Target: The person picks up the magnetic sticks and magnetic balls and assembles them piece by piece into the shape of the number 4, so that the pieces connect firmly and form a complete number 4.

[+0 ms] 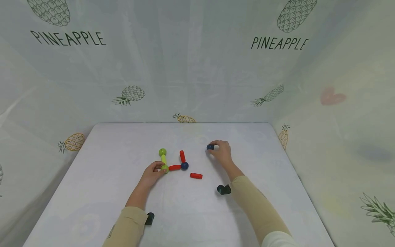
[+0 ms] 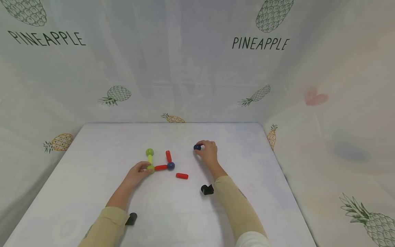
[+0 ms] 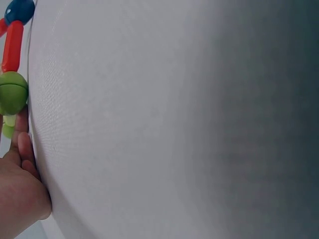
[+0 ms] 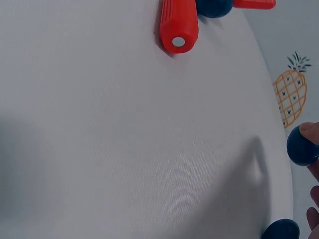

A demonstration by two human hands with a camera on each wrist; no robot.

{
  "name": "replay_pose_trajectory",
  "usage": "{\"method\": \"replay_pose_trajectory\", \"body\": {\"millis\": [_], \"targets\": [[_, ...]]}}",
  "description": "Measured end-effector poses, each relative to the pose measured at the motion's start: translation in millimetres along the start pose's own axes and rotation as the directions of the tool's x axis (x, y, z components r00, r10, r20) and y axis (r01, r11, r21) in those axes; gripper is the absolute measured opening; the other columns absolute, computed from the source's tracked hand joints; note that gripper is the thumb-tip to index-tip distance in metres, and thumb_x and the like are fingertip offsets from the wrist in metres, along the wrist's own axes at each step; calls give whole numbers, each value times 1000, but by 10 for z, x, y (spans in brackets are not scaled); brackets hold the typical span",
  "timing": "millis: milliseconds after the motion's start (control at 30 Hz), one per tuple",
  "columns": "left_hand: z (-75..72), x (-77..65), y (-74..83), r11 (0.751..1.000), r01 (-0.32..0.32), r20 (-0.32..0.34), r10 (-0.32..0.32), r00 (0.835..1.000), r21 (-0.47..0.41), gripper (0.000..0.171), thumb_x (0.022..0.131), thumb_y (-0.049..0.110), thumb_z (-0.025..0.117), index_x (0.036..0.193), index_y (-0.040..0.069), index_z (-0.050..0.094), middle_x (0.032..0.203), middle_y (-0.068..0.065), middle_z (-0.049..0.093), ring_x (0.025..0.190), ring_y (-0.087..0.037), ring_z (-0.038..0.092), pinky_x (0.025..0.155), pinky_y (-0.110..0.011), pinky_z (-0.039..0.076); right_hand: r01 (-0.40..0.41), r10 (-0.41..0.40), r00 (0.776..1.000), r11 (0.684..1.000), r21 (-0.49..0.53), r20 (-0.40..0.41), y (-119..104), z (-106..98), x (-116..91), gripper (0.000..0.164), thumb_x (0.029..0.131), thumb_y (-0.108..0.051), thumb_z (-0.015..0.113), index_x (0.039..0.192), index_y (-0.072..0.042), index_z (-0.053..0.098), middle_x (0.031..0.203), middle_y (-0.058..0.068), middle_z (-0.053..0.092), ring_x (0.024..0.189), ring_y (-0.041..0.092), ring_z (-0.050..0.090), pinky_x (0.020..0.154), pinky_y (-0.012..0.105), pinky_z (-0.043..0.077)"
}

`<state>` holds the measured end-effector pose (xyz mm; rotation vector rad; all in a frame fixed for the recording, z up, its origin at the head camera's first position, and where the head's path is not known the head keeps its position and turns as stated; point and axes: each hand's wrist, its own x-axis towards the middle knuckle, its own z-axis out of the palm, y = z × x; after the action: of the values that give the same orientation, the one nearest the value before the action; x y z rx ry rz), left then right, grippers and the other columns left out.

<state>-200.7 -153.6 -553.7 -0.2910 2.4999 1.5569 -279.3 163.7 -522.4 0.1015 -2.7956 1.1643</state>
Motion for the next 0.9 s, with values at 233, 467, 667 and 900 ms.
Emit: {"method": "replay_pose_trajectory", "body": {"millis": [233, 467, 667, 900], "targets": [[-1, -2, -2, 1000, -13, 4, 13, 1000, 0, 35, 90, 18, 71, 122, 8, 60, 118, -12, 60, 105, -27, 45, 88, -40, 37, 2, -2, 1000, 1000, 7, 18, -95, 81, -25, 31, 84, -21, 78, 112, -11, 70, 115, 7, 64, 115, 29, 46, 97, 48, 36], [-9, -13, -4, 1000, -26, 7, 26, 1000, 8, 34, 91, 19, 70, 121, 7, 60, 118, -12, 61, 104, -27, 46, 86, -39, 38, -8, 6, 999, 999, 45, 41, -145, 172, -34, 32, 84, -20, 78, 114, -13, 70, 116, 6, 63, 114, 27, 48, 98, 45, 40], [-1, -13, -6, 1000, -20, 0, 20, 1000, 8, 34, 91, 19, 70, 121, 8, 60, 119, -12, 61, 105, -27, 46, 88, -39, 38, 3, -6, 999, 998, 63, 51, -220, 214, -55, 34, 84, -21, 78, 115, -13, 69, 117, 5, 63, 112, 26, 51, 96, 44, 41], [2, -5, 0, 1000, -4, -4, 4, 1000, -1, 34, 90, 17, 71, 122, 9, 60, 117, -11, 60, 104, -26, 45, 87, -38, 37, -3, -2, 998, 996, 84, 59, -311, 276, -69, 34, 84, -21, 77, 117, -14, 68, 118, 5, 62, 113, 26, 52, 96, 43, 42]]}}
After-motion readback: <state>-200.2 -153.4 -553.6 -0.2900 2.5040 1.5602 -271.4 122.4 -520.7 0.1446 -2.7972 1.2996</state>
